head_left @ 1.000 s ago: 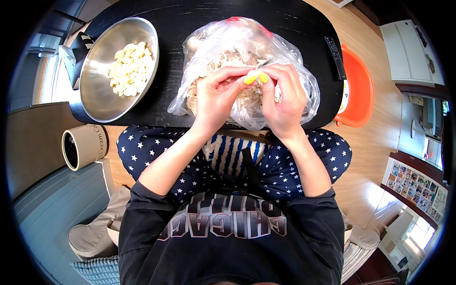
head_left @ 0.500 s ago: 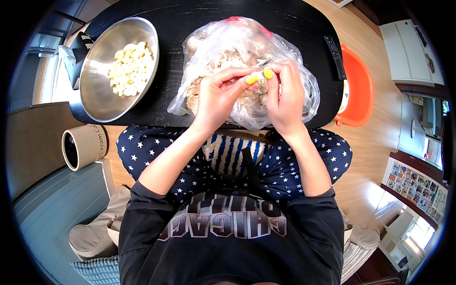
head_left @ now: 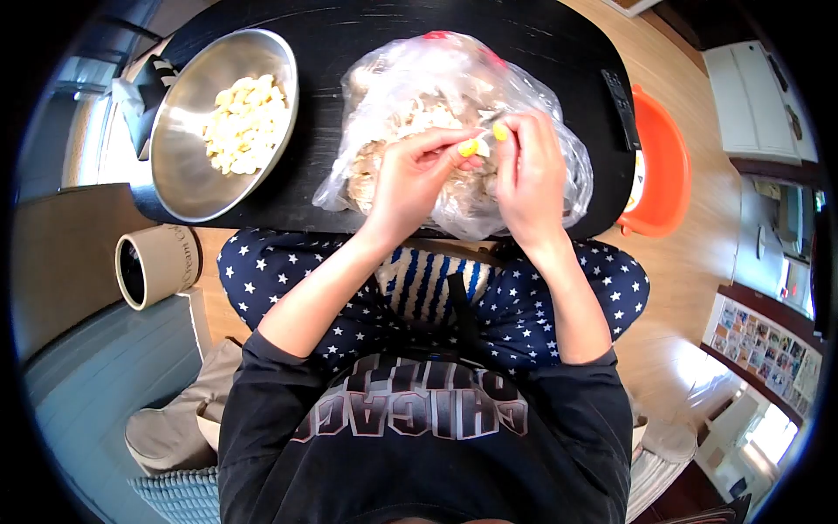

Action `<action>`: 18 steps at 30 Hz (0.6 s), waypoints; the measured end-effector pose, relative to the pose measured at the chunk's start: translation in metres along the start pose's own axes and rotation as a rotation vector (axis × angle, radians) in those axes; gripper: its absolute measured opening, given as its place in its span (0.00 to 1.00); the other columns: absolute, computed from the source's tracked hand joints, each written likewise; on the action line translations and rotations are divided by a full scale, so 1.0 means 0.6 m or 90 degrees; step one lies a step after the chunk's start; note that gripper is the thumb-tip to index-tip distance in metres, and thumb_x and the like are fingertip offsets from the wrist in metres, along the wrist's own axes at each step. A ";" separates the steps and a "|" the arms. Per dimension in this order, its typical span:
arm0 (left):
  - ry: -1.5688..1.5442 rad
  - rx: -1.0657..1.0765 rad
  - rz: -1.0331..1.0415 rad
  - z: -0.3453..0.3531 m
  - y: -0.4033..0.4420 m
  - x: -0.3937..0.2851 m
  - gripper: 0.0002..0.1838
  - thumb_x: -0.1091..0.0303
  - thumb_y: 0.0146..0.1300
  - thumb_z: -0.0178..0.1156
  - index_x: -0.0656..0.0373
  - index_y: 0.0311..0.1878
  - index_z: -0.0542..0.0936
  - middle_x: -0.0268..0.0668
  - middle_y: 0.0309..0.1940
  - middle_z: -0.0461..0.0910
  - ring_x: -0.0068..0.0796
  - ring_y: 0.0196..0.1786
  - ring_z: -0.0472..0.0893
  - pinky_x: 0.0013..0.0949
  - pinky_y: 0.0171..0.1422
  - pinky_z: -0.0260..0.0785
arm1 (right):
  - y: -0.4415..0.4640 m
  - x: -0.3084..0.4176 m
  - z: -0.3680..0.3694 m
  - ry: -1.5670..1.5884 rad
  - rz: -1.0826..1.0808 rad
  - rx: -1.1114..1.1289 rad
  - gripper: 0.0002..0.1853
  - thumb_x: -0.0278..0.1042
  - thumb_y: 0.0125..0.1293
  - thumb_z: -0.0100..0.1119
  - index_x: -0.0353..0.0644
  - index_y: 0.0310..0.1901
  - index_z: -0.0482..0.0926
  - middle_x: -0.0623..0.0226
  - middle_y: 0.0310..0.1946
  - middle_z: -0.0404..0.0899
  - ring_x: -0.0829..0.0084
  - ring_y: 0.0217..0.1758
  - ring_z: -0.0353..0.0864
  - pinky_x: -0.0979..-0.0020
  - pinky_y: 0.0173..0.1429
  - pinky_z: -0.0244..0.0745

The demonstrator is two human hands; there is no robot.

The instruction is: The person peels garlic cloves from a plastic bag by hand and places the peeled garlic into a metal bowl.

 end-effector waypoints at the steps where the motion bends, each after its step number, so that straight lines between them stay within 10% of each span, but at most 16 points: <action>1: 0.013 -0.004 0.001 -0.003 0.000 -0.002 0.12 0.76 0.64 0.55 0.69 0.50 0.77 0.41 0.42 0.81 0.21 0.40 0.80 0.22 0.48 0.74 | 0.000 0.001 -0.001 -0.024 -0.008 -0.004 0.04 0.20 0.57 0.53 0.35 0.35 0.71 0.56 0.32 0.71 0.57 0.39 0.72 0.62 0.42 0.68; 18: -0.028 0.018 0.034 -0.005 0.004 -0.022 0.14 0.77 0.66 0.51 0.72 0.53 0.72 0.43 0.45 0.78 0.29 0.47 0.80 0.27 0.54 0.73 | 0.005 -0.020 -0.002 0.001 0.073 0.071 0.03 0.24 0.61 0.54 0.34 0.34 0.74 0.57 0.31 0.73 0.57 0.35 0.75 0.64 0.40 0.70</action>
Point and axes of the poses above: each hand's wrist, its own y-axis towards the middle knuckle, its own z-axis out of the palm, x = y × z, the point moved 8 cm from there along y, towards the middle knuckle
